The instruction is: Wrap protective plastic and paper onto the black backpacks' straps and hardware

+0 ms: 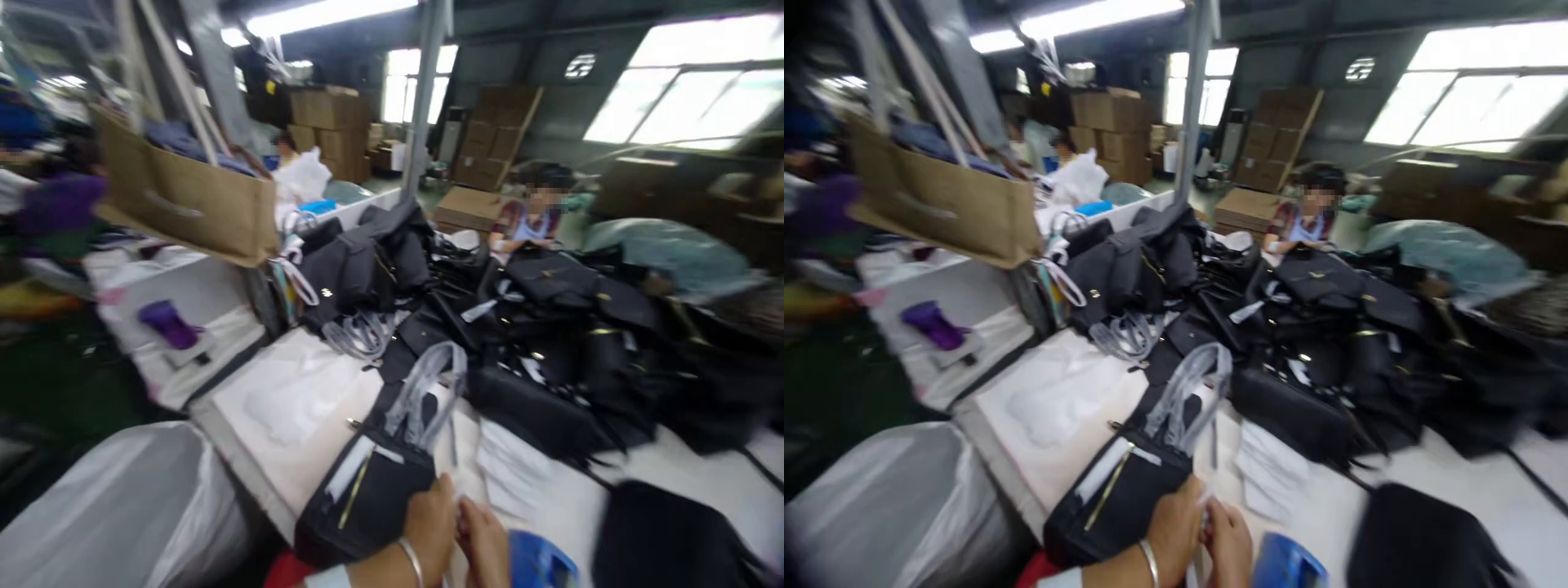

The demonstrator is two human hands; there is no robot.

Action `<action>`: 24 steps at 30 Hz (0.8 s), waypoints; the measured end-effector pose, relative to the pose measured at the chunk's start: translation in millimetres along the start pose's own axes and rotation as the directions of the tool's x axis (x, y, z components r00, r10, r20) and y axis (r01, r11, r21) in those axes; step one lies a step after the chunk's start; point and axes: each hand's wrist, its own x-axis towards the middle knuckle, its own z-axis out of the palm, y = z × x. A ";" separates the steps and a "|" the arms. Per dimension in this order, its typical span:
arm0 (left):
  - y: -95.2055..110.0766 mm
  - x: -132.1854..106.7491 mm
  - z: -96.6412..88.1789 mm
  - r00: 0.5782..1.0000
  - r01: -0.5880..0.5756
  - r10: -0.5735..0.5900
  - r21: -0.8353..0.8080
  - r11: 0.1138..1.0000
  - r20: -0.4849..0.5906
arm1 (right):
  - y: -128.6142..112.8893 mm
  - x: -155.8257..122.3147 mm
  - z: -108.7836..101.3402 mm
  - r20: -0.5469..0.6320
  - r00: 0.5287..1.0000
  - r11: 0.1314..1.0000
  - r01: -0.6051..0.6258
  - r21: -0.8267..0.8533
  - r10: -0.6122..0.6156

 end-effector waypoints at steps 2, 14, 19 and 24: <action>18.4 -0.2 31.9 0.993 -0.095 0.089 0.077 0.993 0.079 | -1.6 -7.0 -23.3 -0.092 0.995 0.992 -0.019 0.123 0.031; 13.5 -7.7 56.2 0.917 -0.399 0.359 0.400 0.825 0.174 | -17.3 -25.9 -35.6 -0.157 0.981 0.985 0.132 0.112 -0.114; -6.3 -9.6 52.8 0.835 -0.548 0.511 0.221 0.807 0.204 | -10.5 -24.8 -39.5 -0.202 0.971 0.986 0.150 0.076 -0.132; 4.2 -3.1 34.6 0.958 -0.188 0.247 -0.327 0.926 0.148 | -11.0 -26.7 -38.7 -0.206 0.962 0.976 0.202 0.086 -0.181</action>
